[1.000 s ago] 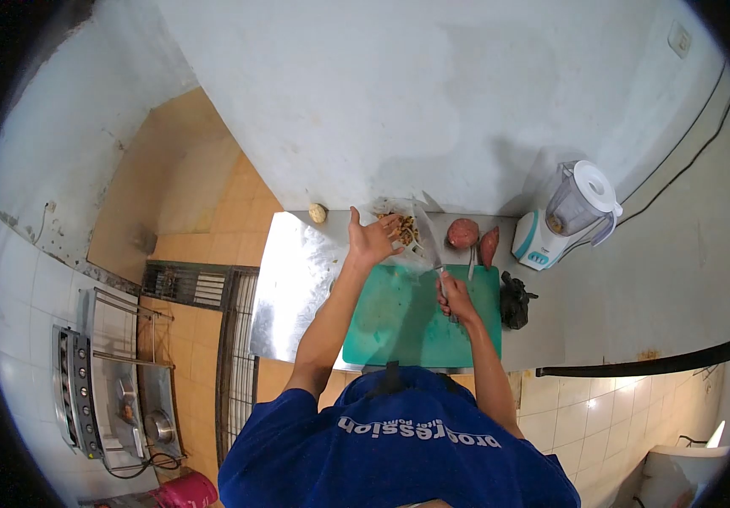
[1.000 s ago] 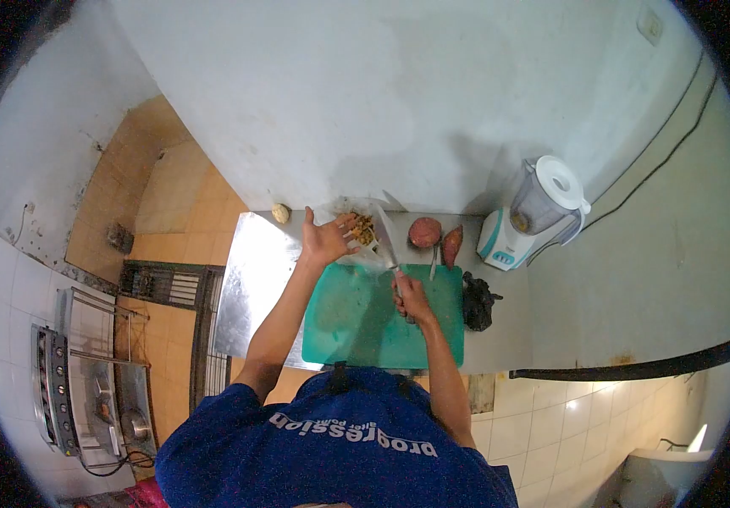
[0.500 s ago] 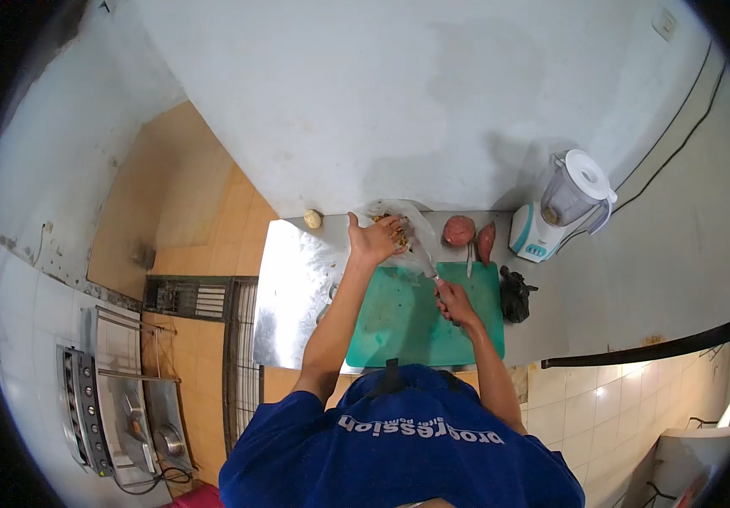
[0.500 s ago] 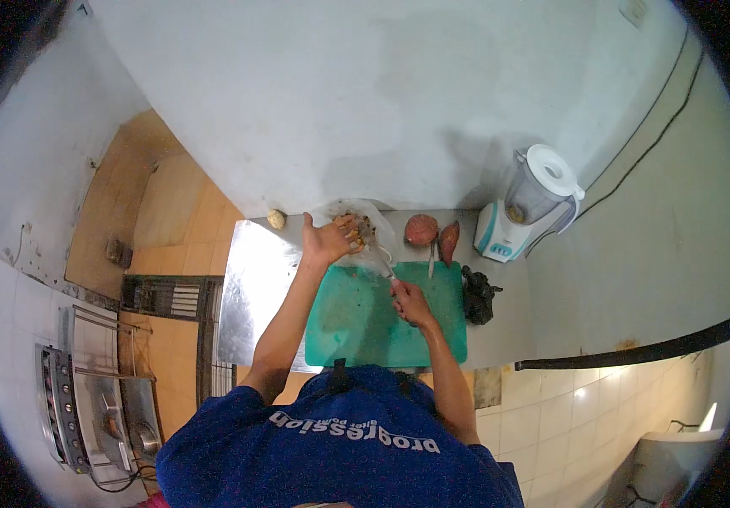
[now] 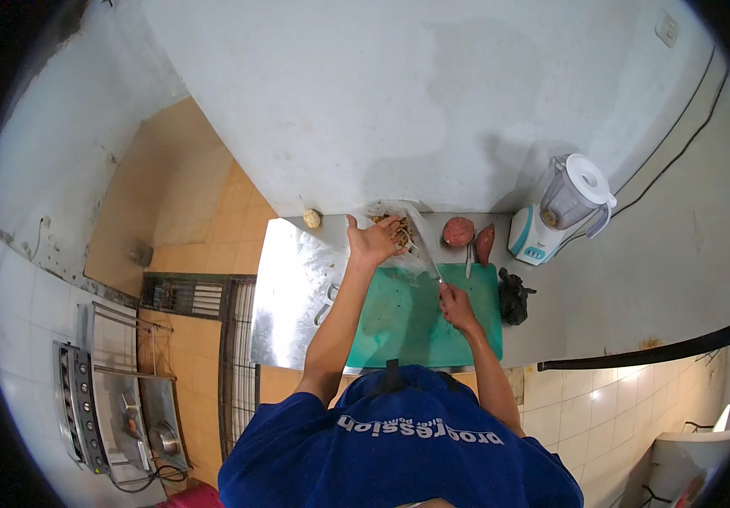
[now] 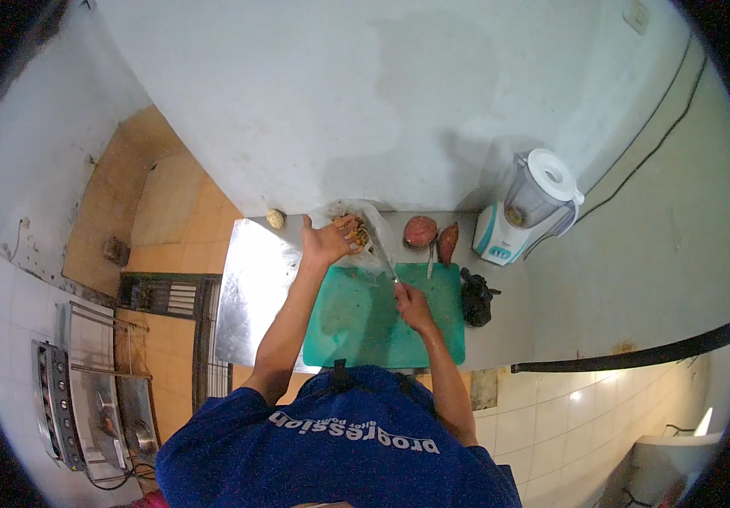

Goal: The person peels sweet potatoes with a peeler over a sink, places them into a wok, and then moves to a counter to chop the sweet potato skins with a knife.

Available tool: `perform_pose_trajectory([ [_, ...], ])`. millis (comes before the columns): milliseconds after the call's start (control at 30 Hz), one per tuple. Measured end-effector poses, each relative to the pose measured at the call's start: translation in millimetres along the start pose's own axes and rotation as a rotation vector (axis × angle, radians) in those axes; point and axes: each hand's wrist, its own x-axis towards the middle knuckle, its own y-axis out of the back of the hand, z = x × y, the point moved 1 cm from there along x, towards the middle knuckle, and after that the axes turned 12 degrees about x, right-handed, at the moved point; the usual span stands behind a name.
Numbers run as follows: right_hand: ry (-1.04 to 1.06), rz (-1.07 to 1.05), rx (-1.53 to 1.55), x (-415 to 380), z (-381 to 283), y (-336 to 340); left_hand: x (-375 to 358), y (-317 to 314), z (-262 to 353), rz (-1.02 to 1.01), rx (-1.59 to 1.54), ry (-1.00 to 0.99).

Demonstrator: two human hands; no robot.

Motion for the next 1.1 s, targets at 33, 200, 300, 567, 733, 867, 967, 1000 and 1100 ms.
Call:
perform_pose_trajectory([
  [33, 0.031, -0.044, -0.029, 0.2, 2.3, 0.1, 0.4, 0.9, -0.4, -0.014, -0.004, -0.001],
  [200, 0.043, -0.012, -0.023, 1.2, 7.3, -0.4, -6.7, -6.4, 0.3, 0.024, -0.027, -0.020],
  [300, 0.062, -0.002, -0.038, -1.0, 5.8, 0.5, -5.2, 0.6, 1.9, 0.021, -0.014, -0.020],
  [567, 0.121, 0.030, -0.124, -0.3, 3.3, 1.8, -3.6, 5.4, 1.2, -0.025, -0.039, -0.017],
  [733, 0.155, -0.023, -0.171, -1.8, 4.8, 4.2, -3.3, 4.1, 0.5, -0.050, -0.042, -0.032],
  [867, 0.140, 0.015, -0.123, 4.6, 18.0, 8.3, -3.3, 4.5, 2.5, -0.080, -0.063, -0.031],
  [967, 0.151, -0.009, -0.143, -0.2, 11.7, 6.9, -5.5, 0.6, 3.0, -0.026, -0.006, -0.018],
  [1000, 0.157, -0.013, -0.153, -1.1, 8.6, 5.5, -5.5, -1.3, 3.3, 0.003, -0.001, -0.020],
  [1100, 0.102, 0.014, -0.180, -3.0, 0.6, 4.7, -8.0, -4.1, 2.5, 0.035, 0.016, -0.038],
])
